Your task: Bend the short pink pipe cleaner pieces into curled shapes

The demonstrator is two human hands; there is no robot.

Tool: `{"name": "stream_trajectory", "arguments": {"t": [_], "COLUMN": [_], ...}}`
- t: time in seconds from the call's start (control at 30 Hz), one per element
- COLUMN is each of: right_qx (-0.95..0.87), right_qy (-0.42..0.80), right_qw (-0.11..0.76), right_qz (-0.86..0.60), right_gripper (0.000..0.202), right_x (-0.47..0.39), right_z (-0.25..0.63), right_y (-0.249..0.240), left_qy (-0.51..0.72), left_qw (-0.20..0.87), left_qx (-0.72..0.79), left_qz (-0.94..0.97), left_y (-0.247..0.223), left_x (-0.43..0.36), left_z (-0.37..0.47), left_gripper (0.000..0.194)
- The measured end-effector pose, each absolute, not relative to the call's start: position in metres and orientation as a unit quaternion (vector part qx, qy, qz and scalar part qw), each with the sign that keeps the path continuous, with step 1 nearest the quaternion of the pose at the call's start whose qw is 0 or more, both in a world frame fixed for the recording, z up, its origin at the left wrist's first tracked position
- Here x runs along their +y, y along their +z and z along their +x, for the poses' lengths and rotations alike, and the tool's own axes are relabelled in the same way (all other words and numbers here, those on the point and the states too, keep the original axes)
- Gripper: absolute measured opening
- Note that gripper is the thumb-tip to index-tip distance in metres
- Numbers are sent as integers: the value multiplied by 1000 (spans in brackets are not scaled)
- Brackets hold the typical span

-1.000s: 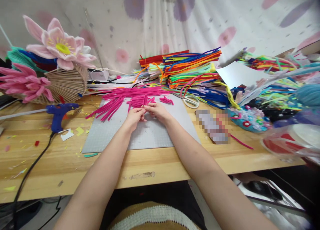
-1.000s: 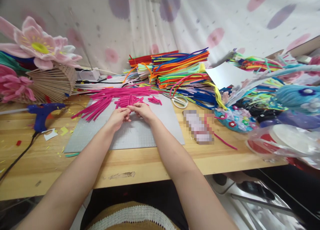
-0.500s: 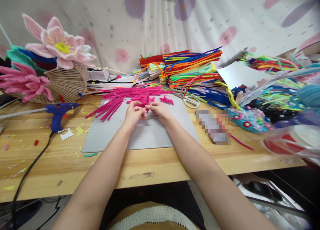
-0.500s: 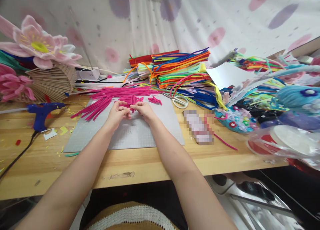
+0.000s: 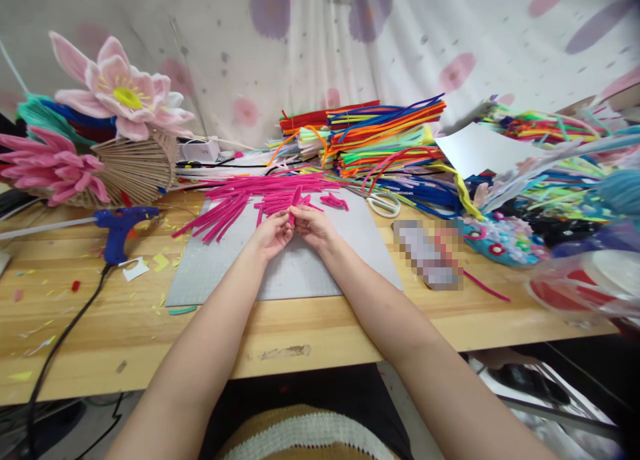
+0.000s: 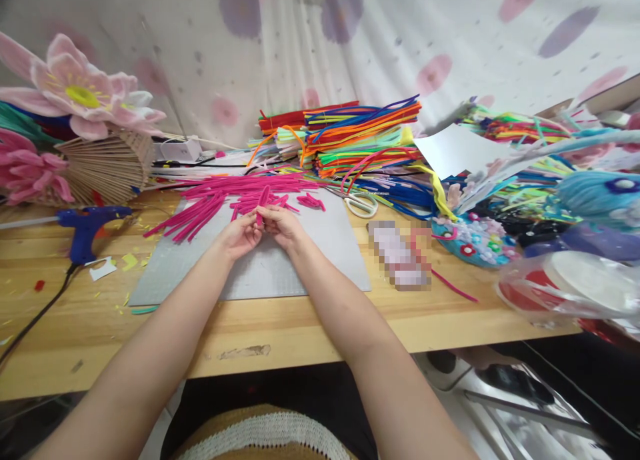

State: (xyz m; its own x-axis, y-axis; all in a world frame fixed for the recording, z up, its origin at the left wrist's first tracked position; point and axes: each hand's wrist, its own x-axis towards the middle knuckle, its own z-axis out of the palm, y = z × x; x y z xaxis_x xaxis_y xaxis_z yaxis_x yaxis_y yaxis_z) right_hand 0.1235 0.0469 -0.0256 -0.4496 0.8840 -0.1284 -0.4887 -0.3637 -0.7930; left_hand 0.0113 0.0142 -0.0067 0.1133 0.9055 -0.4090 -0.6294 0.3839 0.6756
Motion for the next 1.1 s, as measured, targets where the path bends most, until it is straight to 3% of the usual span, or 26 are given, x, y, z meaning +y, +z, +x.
{"name": "stream_trajectory", "arguments": {"t": [0.1, 0.2, 0.47, 0.57, 0.8, 1.0, 1.1], "right_qx": [-329, -296, -275, -276, -362, -431, -409], "right_qy": [771, 762, 727, 703, 710, 711, 715], "right_qw": [453, 476, 518, 546, 512, 461, 461], "right_qz": [-302, -325, -357, -363, -320, -311, -331], "right_gripper": [17, 16, 28, 31, 41, 32, 31], "right_x": [47, 47, 47, 45, 39, 46, 49], "right_z": [121, 118, 112, 109, 111, 124, 126], "right_y": [-24, -24, -26, -25, -24, -22, -22], "left_qy": [493, 516, 604, 591, 608, 520, 509], "left_qw": [779, 754, 417, 366, 524, 696, 720], "left_qx": [361, 369, 501, 523, 472, 402, 397], "left_qz": [141, 171, 460, 493, 365, 290, 256], "left_y": [-10, -15, -39, -42, -28, -12, -11], "left_x": [15, 14, 10, 10, 10, 8, 8], "left_z": [10, 17, 36, 34, 29, 18, 17], "left_gripper": [10, 6, 17, 17, 17, 19, 13]}}
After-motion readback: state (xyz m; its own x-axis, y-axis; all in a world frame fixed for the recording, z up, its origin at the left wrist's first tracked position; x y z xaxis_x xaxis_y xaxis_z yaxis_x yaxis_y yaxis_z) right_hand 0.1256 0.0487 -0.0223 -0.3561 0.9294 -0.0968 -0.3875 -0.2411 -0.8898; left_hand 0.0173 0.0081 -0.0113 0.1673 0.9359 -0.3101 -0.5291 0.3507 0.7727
